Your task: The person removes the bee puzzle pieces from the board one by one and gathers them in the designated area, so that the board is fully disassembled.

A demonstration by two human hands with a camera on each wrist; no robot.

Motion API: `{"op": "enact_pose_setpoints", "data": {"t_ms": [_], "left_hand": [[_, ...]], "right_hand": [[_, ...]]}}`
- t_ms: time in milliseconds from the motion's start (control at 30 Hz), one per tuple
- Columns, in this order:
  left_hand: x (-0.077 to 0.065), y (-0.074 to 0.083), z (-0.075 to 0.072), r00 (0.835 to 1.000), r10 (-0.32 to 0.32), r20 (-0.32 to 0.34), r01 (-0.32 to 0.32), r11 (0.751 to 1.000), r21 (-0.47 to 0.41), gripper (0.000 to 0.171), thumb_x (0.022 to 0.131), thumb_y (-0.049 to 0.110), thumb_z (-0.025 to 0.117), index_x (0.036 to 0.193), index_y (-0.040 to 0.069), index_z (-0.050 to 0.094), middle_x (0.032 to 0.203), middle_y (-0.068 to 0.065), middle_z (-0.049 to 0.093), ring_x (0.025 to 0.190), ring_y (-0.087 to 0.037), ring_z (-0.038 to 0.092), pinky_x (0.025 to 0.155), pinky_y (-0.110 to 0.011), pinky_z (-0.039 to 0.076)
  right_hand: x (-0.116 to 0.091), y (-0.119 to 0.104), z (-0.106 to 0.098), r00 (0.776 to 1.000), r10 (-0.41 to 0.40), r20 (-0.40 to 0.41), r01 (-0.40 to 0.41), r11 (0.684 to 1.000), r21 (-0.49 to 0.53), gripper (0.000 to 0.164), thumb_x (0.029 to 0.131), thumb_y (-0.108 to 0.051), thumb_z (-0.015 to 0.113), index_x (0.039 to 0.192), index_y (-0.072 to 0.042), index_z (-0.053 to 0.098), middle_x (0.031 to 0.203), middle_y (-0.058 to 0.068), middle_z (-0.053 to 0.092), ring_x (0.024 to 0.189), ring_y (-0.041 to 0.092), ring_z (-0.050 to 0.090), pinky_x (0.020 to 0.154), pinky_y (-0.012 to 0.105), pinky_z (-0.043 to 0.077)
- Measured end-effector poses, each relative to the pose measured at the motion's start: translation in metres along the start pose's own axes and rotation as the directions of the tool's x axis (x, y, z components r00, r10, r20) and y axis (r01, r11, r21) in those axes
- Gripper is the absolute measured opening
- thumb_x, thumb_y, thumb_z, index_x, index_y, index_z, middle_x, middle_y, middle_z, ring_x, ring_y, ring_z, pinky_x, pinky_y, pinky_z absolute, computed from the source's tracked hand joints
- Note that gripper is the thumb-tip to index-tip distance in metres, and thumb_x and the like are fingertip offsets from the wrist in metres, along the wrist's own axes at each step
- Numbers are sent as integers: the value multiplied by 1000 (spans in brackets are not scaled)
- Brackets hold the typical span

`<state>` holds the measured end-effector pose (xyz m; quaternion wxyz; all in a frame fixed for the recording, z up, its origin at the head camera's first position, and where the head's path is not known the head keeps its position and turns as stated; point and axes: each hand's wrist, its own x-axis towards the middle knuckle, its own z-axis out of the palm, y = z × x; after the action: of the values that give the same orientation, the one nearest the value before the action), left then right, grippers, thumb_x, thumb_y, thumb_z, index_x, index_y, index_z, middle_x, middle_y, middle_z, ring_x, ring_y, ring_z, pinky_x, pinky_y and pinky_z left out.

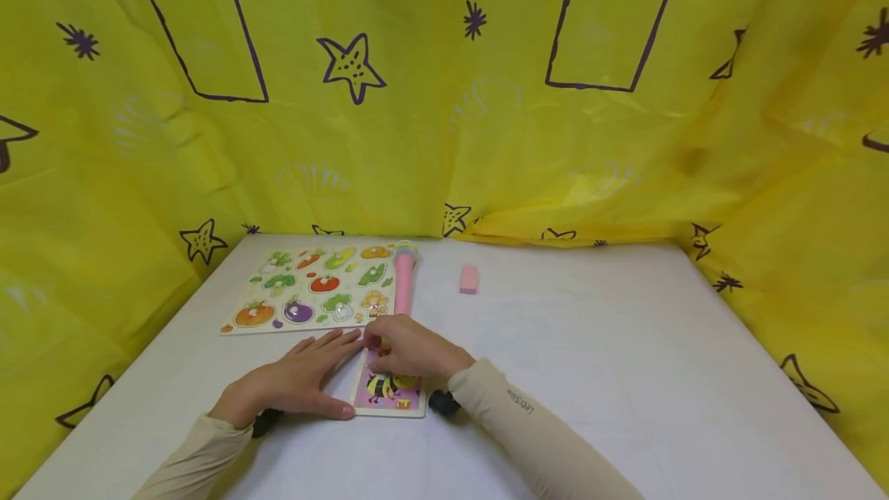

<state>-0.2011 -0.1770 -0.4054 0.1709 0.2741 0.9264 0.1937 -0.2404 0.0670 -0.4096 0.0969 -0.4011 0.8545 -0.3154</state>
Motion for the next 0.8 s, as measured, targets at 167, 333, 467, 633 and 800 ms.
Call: {"op": "enact_pose_setpoints", "data": {"t_ms": [167, 333, 467, 633, 800], "left_hand": [[0, 0, 0, 1000, -2, 3, 2, 1000, 5, 107, 85, 61, 85, 168, 13, 37, 175, -10, 27, 162, -39, 14, 126, -69, 7], [0, 0, 0, 1000, 5, -1, -5, 1000, 4, 108, 85, 60, 85, 168, 12, 36, 175, -12, 27, 162, -40, 15, 126, -69, 8], [0, -1, 0, 1000, 15, -7, -14, 1000, 6, 108, 85, 59, 86, 168, 10, 36, 175, -12, 27, 162, -41, 15, 126, -69, 8], [0, -1, 0, 1000, 24, -12, -24, 1000, 6, 107, 85, 59, 85, 167, 11, 37, 175, -12, 28, 162, -41, 15, 125, -70, 9], [0, -1, 0, 999, 30, -11, -30, 1000, 1, 108, 86, 59, 85, 168, 12, 35, 175, -13, 28, 161, -42, 16, 125, -71, 9]], "right_hand": [[0, -1, 3, 1000, 0, -27, 0, 1000, -9, 18, 97, -8, 81, 112, -7, 72, 103, -1, 66, 90, 16, 58, 85, 27, 52], [0, -2, 6, 999, 23, -44, -23, 1000, 6, 24, 95, -5, 81, 116, -6, 70, 100, 0, 63, 88, 15, 57, 82, 26, 50], [0, -4, 7, 998, 34, -50, -33, 999, 12, 29, 94, -2, 81, 121, -5, 69, 100, 0, 61, 86, 14, 55, 80, 26, 50], [-1, -7, 8, 997, 57, -54, -58, 998, -23, 27, 96, -5, 80, 121, -4, 69, 103, 0, 60, 90, 14, 54, 83, 27, 50], [-3, -9, 11, 996, 70, -56, -74, 995, -69, 24, 98, -7, 77, 121, -4, 69, 104, -1, 55, 92, 14, 52, 80, 26, 48]]}}
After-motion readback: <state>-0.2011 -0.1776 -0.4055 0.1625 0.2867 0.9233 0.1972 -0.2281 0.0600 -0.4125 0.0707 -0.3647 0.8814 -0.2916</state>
